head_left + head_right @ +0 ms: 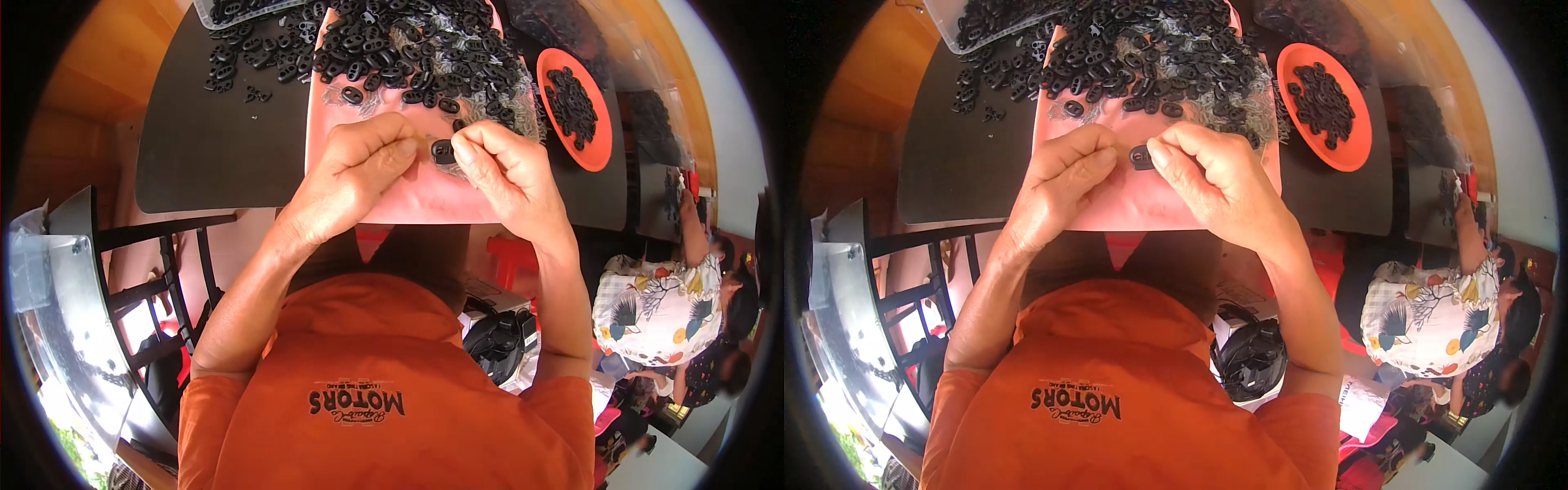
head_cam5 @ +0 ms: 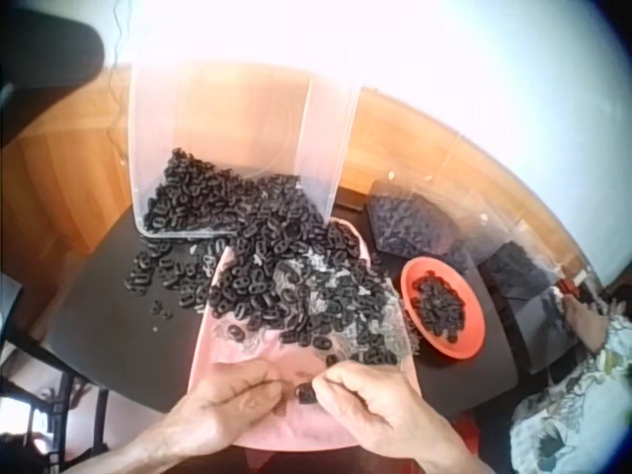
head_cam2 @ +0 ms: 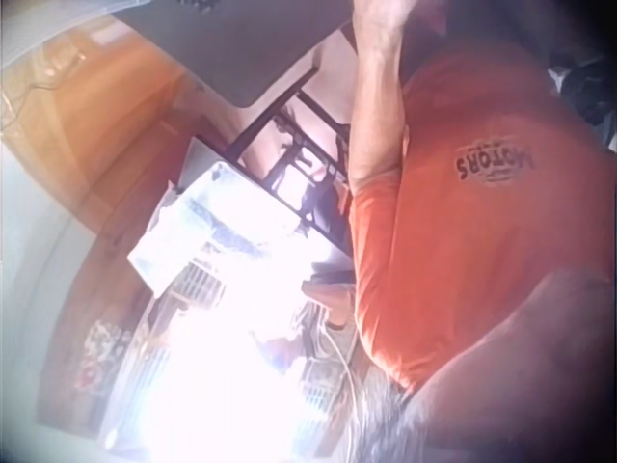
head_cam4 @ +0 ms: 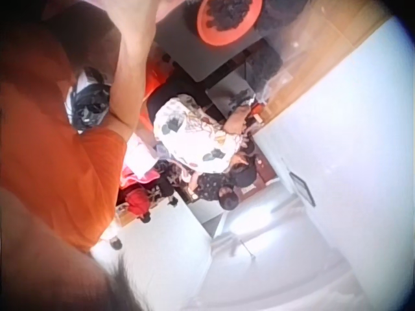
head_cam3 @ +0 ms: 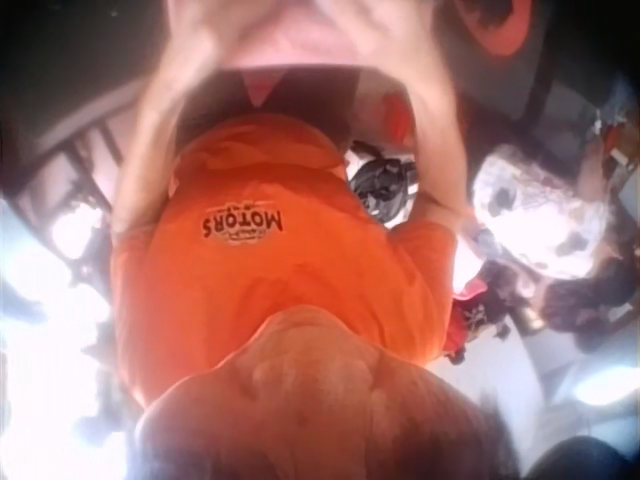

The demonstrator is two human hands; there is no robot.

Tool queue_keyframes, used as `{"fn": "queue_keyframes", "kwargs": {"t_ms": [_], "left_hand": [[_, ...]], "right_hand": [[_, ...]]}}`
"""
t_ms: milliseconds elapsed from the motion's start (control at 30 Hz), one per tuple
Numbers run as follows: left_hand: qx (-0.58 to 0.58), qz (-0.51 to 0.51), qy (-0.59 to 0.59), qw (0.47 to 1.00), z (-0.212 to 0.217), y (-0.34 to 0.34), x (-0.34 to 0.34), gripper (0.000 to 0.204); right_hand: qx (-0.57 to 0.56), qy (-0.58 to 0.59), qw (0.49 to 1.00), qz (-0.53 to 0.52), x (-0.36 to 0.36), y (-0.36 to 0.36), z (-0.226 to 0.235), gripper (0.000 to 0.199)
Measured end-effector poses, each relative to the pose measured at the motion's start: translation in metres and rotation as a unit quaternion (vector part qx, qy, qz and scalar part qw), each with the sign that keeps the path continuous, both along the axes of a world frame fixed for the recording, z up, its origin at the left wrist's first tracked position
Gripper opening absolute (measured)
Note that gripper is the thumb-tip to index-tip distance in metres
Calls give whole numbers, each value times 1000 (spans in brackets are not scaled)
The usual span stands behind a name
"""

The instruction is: The person sits at a table and assembles small black plastic rings with metal screws. They pick up a ring and a screw, insert the screw into the ring, and place the assembled unit into a clear plastic container. The process is repeated continuously throughout the video.

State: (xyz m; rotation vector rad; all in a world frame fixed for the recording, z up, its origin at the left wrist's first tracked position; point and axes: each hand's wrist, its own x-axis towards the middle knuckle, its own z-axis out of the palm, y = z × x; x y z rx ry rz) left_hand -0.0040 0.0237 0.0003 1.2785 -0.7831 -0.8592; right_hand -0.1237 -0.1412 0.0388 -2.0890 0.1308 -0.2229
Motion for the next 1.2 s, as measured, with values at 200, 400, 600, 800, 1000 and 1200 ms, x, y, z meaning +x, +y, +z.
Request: {"fn": "queue_keyframes", "kwargs": {"t_ms": [200,400,600,800,1000,1200], "left_hand": [[-1,13,25,1000,0,1,0,14],[-22,16,-53,998,-8,-1,0,18],[-22,13,-71,997,-1,-2,-2,19],[-14,-7,23,1000,0,-3,0,20],[-5,-14,99,995,0,-4,3,19],[19,1,77,997,0,-9,1,17]], "right_hand": [[-11,0,999,-35,-7,-1,2,20],[-12,-7,999,-37,-7,1,9,20],[6,-21,1000,-22,1,6,7,19],[-7,12,1000,8,8,5,5,21],[-13,2,1000,-23,11,7,9,21],[-134,-81,987,22,20,1,-4,15]]}}
